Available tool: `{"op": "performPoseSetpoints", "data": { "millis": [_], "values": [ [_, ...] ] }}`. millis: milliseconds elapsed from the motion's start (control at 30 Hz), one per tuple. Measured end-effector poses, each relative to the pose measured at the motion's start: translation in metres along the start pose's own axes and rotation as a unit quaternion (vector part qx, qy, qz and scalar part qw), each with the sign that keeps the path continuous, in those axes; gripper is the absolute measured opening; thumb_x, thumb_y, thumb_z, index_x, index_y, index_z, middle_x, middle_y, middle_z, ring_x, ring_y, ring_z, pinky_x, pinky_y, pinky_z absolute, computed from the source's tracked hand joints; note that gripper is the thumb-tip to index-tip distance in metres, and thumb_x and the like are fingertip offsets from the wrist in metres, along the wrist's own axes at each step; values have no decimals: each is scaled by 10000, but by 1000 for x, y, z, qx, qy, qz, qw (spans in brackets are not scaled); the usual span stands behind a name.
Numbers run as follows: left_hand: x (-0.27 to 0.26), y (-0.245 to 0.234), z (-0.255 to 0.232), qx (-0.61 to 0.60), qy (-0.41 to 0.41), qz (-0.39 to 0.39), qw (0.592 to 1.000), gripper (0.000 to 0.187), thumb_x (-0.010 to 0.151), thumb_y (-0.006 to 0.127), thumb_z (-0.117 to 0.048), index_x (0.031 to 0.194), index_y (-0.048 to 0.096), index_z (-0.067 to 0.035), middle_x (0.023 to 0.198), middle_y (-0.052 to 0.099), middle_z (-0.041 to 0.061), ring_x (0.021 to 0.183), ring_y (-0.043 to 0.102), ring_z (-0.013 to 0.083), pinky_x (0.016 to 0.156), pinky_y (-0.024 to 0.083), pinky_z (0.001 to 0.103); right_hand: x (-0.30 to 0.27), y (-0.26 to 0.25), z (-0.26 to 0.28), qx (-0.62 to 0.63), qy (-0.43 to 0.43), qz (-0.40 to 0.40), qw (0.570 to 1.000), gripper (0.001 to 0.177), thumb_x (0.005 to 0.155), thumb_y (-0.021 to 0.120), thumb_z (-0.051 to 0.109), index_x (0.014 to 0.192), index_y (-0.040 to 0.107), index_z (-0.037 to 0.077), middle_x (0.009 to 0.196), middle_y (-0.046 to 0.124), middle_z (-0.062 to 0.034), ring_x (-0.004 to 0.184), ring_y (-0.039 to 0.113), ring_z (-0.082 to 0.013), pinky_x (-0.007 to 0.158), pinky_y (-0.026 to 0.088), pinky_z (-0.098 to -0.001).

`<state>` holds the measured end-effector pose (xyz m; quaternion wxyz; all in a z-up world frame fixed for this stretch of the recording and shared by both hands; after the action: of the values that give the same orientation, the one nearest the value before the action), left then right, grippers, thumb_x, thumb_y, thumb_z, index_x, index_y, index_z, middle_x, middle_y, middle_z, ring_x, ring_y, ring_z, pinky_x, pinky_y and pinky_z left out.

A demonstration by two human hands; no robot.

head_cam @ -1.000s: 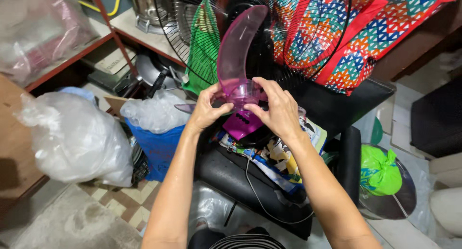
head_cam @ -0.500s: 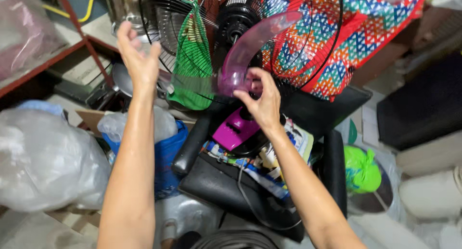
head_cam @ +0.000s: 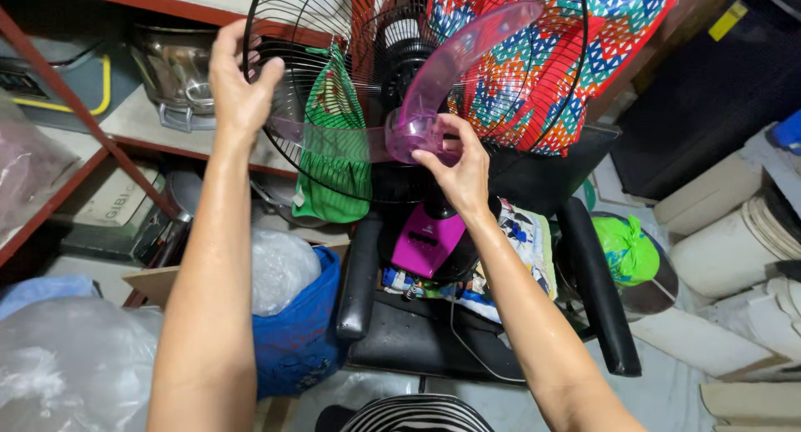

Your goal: The person reassembles a table fan by attaching the fan blades, securing the central hub nut, and fitting the front grille. The person uses a red cloth to wipe the fan base and grille during the process.

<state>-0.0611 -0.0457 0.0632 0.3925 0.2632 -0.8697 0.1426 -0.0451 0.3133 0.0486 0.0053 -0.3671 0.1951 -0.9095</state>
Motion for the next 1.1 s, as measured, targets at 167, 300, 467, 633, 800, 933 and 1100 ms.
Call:
{"op": "performPoseSetpoints", "data": {
  "millis": [167, 300, 467, 633, 800, 933, 1100],
  "values": [
    [-8, 12, 0, -1, -35, -6, 999, 567, 925, 766, -1, 1435, 531, -85, 1351, 629, 89, 1229, 635, 222, 1038, 531, 378, -2, -4, 1, 56, 7, -10, 998, 611, 806, 893, 99, 1338, 597, 42, 1215, 723, -91, 985, 733, -141, 873, 610, -295],
    [-13, 16, 0, -18, -17, -5, 1000, 566, 955, 747, 6, 1465, 512, -73, 1369, 631, 99, 1272, 634, 240, 1085, 520, 375, 0, -7, -1, 16, 26, -19, 999, 625, 795, 903, 78, 1342, 604, 34, 1189, 727, -94, 942, 725, -139, 832, 601, -287],
    [-13, 20, 0, -63, 22, -7, 998, 488, 1036, 694, -38, 1479, 491, -31, 1437, 599, 122, 1324, 598, 249, 1143, 486, 382, 1, -10, 1, 57, 28, -4, 998, 609, 806, 885, 87, 1346, 608, 34, 1224, 713, -90, 965, 719, -123, 836, 602, -272],
    [-13, 19, 0, -68, -24, -10, 997, 362, 1124, 606, -170, 1448, 519, -33, 1373, 634, 107, 1274, 629, 207, 1114, 512, 358, 9, -10, 3, 2, 41, -7, 999, 584, 813, 883, 100, 1341, 640, 39, 1177, 747, -84, 970, 718, -127, 823, 597, -269],
    [-14, 19, -1, -64, -12, -17, 998, 316, 1140, 574, -149, 1423, 520, -21, 1368, 637, 108, 1261, 631, 196, 1105, 513, 346, 8, -10, 4, 19, 51, 0, 999, 591, 811, 882, 104, 1342, 631, 45, 1192, 738, -82, 984, 716, -124, 841, 600, -267],
    [-11, 17, -2, -63, 0, -17, 998, 280, 1149, 524, -121, 1407, 535, -12, 1355, 638, 108, 1247, 626, 187, 1108, 504, 332, 7, -12, 3, 20, 52, 2, 998, 608, 796, 883, 98, 1345, 629, 48, 1191, 735, -81, 974, 707, -126, 835, 592, -270],
    [-11, 18, -1, -68, -2, -18, 998, 264, 1149, 508, -133, 1372, 553, 2, 1298, 644, 111, 1224, 618, 190, 1101, 488, 330, 10, -7, -9, 48, 63, 6, 997, 586, 807, 863, 69, 1344, 629, 53, 1184, 729, -62, 981, 689, -114, 850, 570, -256]
  ]
}}
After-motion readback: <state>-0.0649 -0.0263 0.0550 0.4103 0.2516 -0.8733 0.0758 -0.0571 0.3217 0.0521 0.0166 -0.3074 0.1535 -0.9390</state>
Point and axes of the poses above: each hand's wrist, its own x-axis towards the middle knuckle, its own y-axis out of the palm, z = x × y, the point moved 3 cm from there along x, towards the middle knuckle
